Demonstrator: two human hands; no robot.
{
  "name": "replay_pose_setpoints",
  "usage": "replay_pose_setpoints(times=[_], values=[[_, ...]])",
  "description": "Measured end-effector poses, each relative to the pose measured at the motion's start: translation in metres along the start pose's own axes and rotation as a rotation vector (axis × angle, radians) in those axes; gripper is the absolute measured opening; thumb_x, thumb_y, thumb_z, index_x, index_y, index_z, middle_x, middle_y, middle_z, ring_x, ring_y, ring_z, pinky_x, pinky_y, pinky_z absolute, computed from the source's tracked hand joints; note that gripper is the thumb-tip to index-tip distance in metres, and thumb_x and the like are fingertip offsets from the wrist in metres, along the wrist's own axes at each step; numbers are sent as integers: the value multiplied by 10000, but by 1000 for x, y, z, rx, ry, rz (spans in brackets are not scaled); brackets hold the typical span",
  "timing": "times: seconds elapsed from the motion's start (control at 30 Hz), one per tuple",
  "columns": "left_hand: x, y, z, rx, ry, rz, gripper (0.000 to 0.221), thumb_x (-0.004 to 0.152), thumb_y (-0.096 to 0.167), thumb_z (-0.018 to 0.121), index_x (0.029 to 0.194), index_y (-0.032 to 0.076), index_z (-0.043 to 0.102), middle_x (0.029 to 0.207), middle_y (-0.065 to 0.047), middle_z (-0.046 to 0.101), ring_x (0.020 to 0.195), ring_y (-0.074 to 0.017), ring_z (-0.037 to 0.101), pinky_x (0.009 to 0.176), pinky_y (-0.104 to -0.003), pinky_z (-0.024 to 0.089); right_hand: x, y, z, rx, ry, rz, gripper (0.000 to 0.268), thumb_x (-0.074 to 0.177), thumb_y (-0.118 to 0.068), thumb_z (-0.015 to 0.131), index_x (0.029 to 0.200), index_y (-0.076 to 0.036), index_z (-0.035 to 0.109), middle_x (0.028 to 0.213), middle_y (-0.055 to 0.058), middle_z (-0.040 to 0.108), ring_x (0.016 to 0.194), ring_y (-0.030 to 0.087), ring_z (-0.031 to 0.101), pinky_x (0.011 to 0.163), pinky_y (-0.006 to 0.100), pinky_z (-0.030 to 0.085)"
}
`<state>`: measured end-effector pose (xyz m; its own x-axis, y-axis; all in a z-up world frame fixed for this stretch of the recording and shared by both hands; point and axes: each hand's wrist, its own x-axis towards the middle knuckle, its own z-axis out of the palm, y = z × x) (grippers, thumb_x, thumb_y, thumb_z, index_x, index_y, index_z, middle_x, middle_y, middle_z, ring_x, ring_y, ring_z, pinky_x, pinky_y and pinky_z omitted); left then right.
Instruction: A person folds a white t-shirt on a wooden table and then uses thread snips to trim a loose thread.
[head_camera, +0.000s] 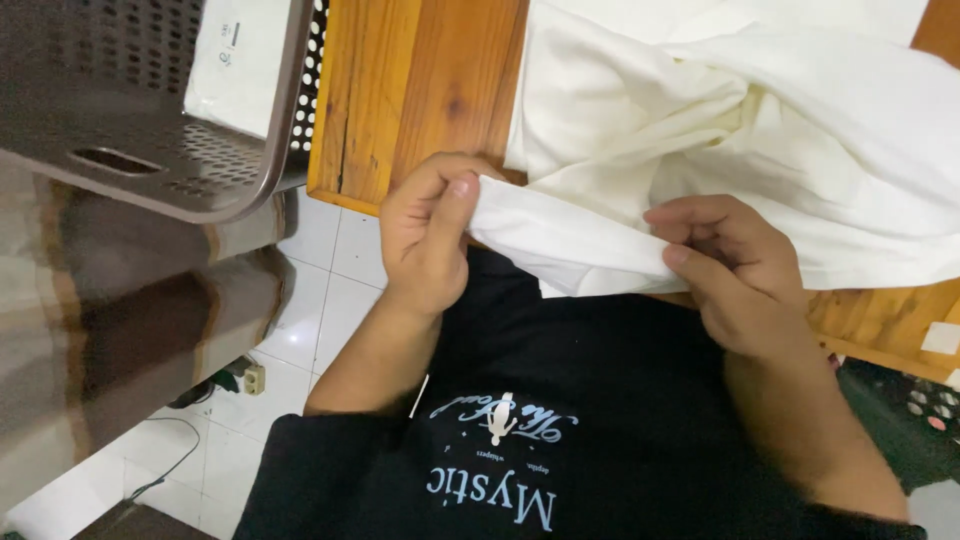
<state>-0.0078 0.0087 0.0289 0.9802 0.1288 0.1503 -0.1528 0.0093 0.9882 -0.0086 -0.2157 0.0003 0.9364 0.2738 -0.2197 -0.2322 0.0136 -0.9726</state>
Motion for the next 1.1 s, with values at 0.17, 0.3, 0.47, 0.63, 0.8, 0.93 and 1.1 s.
replay_pose_setpoints(times=[0.17,0.3,0.47,0.63,0.8,0.93,1.1], values=[[-7,3,-2,-152,-101,-26,290,826,96,385,1052,-27,519,785,-49,542,659,-90,469,596,-192,350,2,13,-1,107,33,-65,275,775,25,517,1047,57,493,920,135,572,831,143,548,741,176,411],[-10,6,0,-29,-84,54,250,861,32,441,1107,2,477,682,6,431,607,-69,387,600,-182,336,1,11,0,83,54,-87,279,776,-4,520,1049,49,500,820,89,549,747,109,514,684,154,377],[-11,7,-1,19,-81,108,277,869,53,446,1141,0,444,670,13,372,658,-87,368,687,-202,358,2,17,0,140,34,-156,264,796,25,494,1056,68,473,770,104,537,699,125,514,663,181,402],[-4,21,5,453,84,185,279,745,12,486,1015,60,543,885,-57,504,854,-169,479,791,-254,426,0,7,3,46,48,-87,270,798,-22,514,1061,36,489,725,42,482,619,68,432,573,141,301],[5,30,19,550,-163,392,200,820,132,496,1001,54,529,981,-92,563,951,-249,532,891,-373,380,4,-23,13,-75,-183,-236,253,867,-24,436,1117,10,417,725,57,436,630,108,396,584,202,315],[10,33,29,409,-581,176,246,829,240,527,1033,110,485,972,1,567,938,-175,570,893,-327,377,7,-26,14,-86,-167,-242,155,865,-37,443,998,-38,362,915,121,552,848,158,557,685,209,417],[19,32,27,483,-646,106,171,840,222,492,949,99,538,792,-27,516,714,-172,533,652,-294,406,5,-8,14,-16,-140,-330,326,787,-2,554,1012,-74,330,892,68,480,816,141,487,743,239,401]])
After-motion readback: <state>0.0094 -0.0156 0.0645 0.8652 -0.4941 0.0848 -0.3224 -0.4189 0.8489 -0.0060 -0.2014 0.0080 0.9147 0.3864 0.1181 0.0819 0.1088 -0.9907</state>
